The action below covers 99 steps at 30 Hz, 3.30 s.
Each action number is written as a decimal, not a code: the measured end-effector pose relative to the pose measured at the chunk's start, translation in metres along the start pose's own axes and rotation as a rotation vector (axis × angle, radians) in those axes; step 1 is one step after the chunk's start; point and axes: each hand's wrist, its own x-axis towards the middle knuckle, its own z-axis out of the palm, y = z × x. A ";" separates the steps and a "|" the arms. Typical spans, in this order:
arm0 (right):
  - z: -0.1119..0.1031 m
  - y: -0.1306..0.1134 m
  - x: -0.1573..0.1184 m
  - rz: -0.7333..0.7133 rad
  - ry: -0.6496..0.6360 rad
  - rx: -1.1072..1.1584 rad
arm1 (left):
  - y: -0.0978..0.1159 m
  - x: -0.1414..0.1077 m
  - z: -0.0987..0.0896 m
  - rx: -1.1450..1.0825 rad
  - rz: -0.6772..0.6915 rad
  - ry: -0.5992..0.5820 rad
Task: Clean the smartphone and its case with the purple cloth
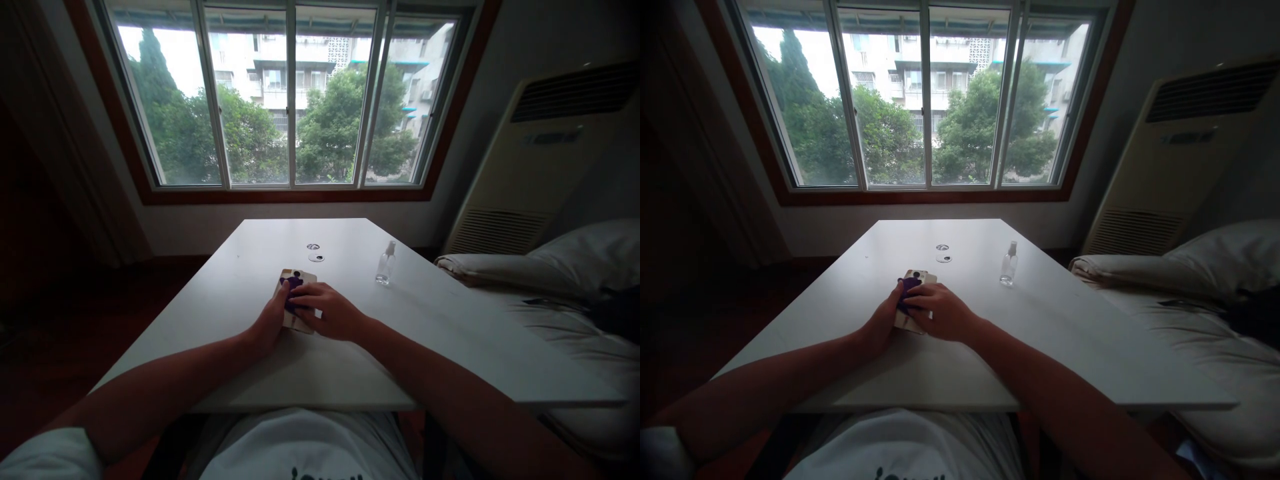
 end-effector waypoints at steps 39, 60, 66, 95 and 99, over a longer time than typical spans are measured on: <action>-0.002 0.022 -0.004 0.118 0.050 -0.004 | 0.002 -0.001 0.002 0.033 -0.024 0.030; 0.002 0.044 -0.008 0.282 0.086 -0.007 | 0.005 -0.002 0.000 0.164 -0.013 0.037; 0.004 0.009 -0.002 0.032 0.018 0.045 | 0.003 -0.002 0.001 0.157 0.058 -0.020; -0.007 0.027 0.004 0.576 0.387 0.433 | -0.002 -0.003 -0.007 0.353 0.135 -0.076; -0.004 0.028 0.004 0.644 0.401 0.580 | 0.000 -0.003 -0.006 0.372 0.147 -0.041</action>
